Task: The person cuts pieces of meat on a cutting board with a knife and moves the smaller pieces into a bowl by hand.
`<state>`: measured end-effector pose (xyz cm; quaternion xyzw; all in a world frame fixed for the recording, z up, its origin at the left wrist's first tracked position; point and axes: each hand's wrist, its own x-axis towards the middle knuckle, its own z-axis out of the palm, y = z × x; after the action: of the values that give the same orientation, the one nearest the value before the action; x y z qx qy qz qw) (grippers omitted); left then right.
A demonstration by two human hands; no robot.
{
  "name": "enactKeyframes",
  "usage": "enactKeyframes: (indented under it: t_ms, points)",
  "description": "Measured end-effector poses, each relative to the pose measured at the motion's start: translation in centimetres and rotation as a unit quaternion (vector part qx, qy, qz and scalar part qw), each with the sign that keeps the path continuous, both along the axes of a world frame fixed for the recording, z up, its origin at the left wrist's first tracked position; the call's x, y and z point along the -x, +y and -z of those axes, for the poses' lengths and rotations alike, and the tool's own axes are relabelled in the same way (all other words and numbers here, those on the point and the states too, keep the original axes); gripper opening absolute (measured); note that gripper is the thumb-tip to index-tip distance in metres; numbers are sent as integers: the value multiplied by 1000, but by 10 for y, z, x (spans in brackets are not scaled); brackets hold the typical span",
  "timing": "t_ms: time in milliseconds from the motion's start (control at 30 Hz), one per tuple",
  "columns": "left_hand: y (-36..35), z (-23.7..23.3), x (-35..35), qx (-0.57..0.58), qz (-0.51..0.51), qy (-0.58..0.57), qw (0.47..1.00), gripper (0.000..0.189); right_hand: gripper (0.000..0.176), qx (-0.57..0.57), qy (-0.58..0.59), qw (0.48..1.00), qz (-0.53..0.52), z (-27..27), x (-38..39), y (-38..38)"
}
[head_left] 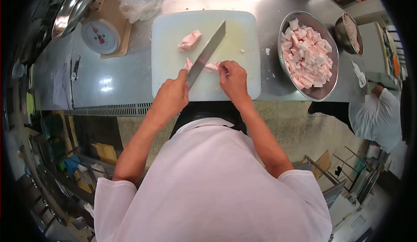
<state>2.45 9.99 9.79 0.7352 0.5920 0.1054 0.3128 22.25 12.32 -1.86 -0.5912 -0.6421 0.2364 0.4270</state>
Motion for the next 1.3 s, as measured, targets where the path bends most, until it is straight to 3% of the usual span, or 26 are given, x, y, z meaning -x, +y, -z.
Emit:
enactKeyframes:
  t_ms: [200,267,433,500,567,733,800,867,933,1200,1267,1300]
  points:
    - [0,12,-18,56,39,32,997,21,3,11,-21,1000,-12,-2,6,7]
    - [4,23,-25,80,48,41,995,22,4,-5,-75,997,-19,-3,8,7]
    - [19,77,-43,-62,63,10,996,18,5,20,-75,996,-36,13,6,7]
    - [49,86,-47,-49,57,-26,997,17,4,14,-80,996,-48,24,0,-4]
    - [64,74,-47,24,15,-59,998,14,7,-3,-45,997,-69,19,-3,-10]
    - [50,60,-23,16,12,-84,996,12,15,-24,-11,999,35,-7,-27,4]
    - [42,61,-20,-7,17,-73,997,11,15,-55,83,995,21,-13,-19,16]
    - [38,61,-22,-15,32,-43,998,8,14,-61,75,995,17,-3,-12,27]
    - [30,76,-27,-54,41,-31,997,9,12,-62,-45,997,-33,16,-9,37]
    - [51,90,-45,-96,43,-14,994,19,11,-56,-43,996,-47,23,-11,32]
    - [63,78,-44,-26,19,-31,999,19,12,-58,-49,996,-48,22,-10,23]
    - [65,60,-45,70,-20,-57,996,14,11,-37,-44,997,-51,22,-11,16]
